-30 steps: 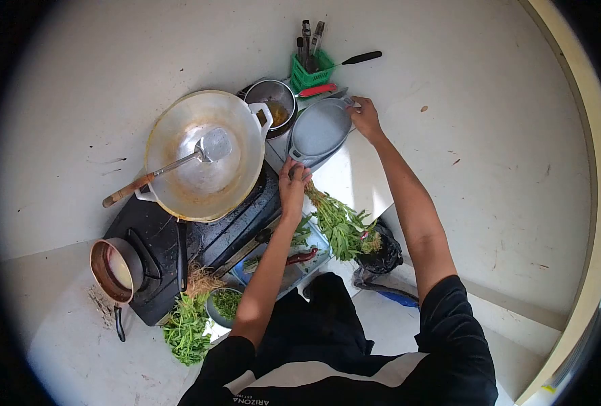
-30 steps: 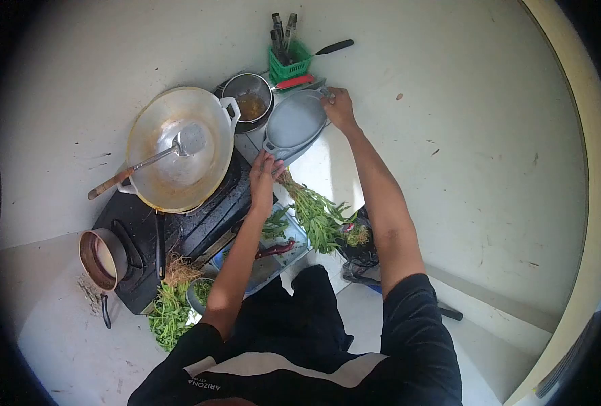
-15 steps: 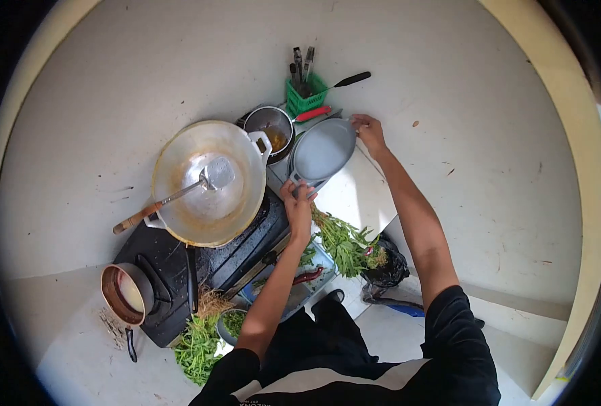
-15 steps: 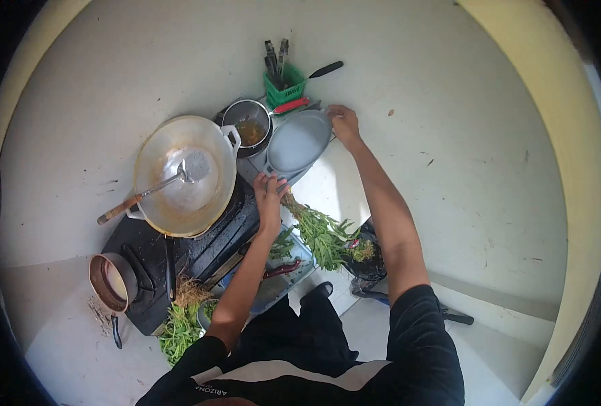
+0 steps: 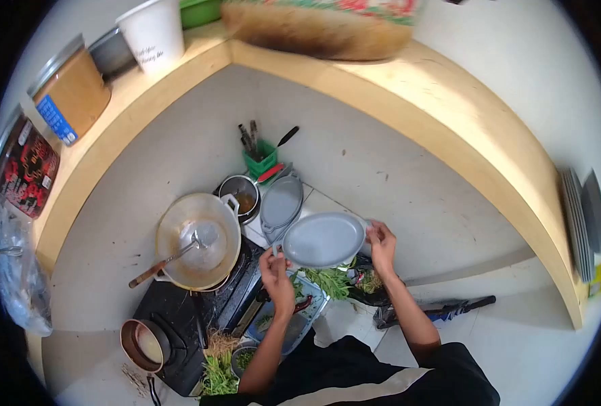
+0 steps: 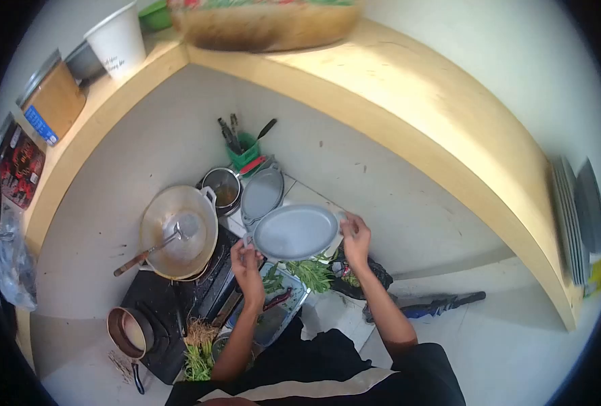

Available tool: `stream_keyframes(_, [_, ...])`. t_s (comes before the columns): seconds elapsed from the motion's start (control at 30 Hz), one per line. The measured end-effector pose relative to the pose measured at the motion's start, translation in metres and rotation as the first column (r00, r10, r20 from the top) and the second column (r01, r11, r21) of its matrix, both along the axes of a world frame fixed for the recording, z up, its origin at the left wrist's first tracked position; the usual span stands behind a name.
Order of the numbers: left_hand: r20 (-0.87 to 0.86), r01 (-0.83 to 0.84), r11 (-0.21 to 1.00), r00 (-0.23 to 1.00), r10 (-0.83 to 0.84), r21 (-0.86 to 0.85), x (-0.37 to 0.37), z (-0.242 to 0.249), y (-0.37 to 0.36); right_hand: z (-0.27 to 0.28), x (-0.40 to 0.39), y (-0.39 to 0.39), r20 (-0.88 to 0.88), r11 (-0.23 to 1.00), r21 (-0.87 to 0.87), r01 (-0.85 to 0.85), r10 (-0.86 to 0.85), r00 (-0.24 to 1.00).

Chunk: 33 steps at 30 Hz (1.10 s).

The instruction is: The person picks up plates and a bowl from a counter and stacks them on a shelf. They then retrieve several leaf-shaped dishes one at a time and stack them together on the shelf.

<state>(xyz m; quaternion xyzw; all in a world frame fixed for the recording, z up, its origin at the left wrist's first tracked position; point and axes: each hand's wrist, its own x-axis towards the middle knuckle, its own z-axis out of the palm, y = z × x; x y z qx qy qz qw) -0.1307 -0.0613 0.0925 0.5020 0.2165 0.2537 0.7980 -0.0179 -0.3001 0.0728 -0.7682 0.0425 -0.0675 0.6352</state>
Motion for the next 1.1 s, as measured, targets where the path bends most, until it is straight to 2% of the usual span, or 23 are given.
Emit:
stream_keyframes(0.07, [0.046, 0.035, 0.999, 0.998, -0.037, 0.028, -0.017, 0.035, -0.005, 0.027, -0.047, -0.018, 0.049, 0.997, -0.05, 0.054, -0.052, 0.997])
stream_keyframes(0.13, [0.083, 0.102, 0.993, 0.991, -0.106, 0.056, -0.031, 0.06, -0.007, 0.063, -0.089, -0.027, 0.033, 0.988, 0.151, 0.011, -0.017, 0.999])
stream_keyframes(0.17, [0.143, 0.112, 0.993, 0.983, -0.116, 0.038, -0.035, 0.069, -0.01, 0.076, -0.102, -0.034, 0.037, 0.988, 0.152, 0.024, -0.03, 0.999])
stream_keyframes(0.27, [0.185, 0.19, 0.982, 0.964, -0.19, 0.019, -0.052, 0.092, -0.019, 0.106, -0.137, -0.051, 0.024, 0.967, 0.252, 0.037, -0.044, 0.999])
stream_keyframes(0.43, [0.32, 0.309, 0.949, 0.894, -0.313, 0.063, -0.085, 0.123, -0.033, 0.15, -0.187, -0.082, 0.137, 0.933, 0.353, 0.067, -0.122, 0.983])
stream_keyframes(0.57, [0.418, 0.401, 0.9, 0.798, -0.435, 0.172, -0.122, 0.151, -0.051, 0.198, -0.222, -0.124, 0.208, 0.931, 0.364, 0.014, -0.096, 0.973])
stream_keyframes(0.73, [0.568, 0.429, 0.865, 0.657, -0.497, 0.261, -0.154, 0.201, -0.083, 0.29, -0.268, -0.176, 0.39, 0.969, 0.234, -0.077, -0.021, 0.921])
stream_keyframes(0.77, [0.565, 0.401, 0.866, 0.657, -0.499, 0.299, -0.158, 0.217, -0.088, 0.31, -0.275, -0.185, 0.44, 0.978, 0.194, -0.079, -0.014, 0.898])
stream_keyframes(0.83, [0.593, 0.068, 0.814, 0.651, -0.475, 0.577, -0.15, 0.24, -0.09, 0.348, -0.282, -0.205, 0.471, 0.981, 0.154, -0.116, 0.03, 0.882])
stream_keyframes(0.97, [0.656, -0.086, 0.745, 0.546, -0.52, 0.662, -0.136, 0.296, -0.099, 0.419, -0.277, -0.224, 0.561, 0.986, 0.069, -0.155, 0.09, 0.823])
stream_keyframes(1.03, [0.674, -0.16, 0.714, 0.516, -0.529, 0.682, -0.124, 0.322, -0.103, 0.455, -0.261, -0.229, 0.604, 0.988, -0.022, -0.153, 0.135, 0.786])
stream_keyframes(1.1, [0.689, -0.148, 0.734, 0.504, -0.521, 0.663, -0.11, 0.353, -0.111, 0.487, -0.238, -0.236, 0.618, 0.984, -0.157, -0.086, 0.166, 0.768])
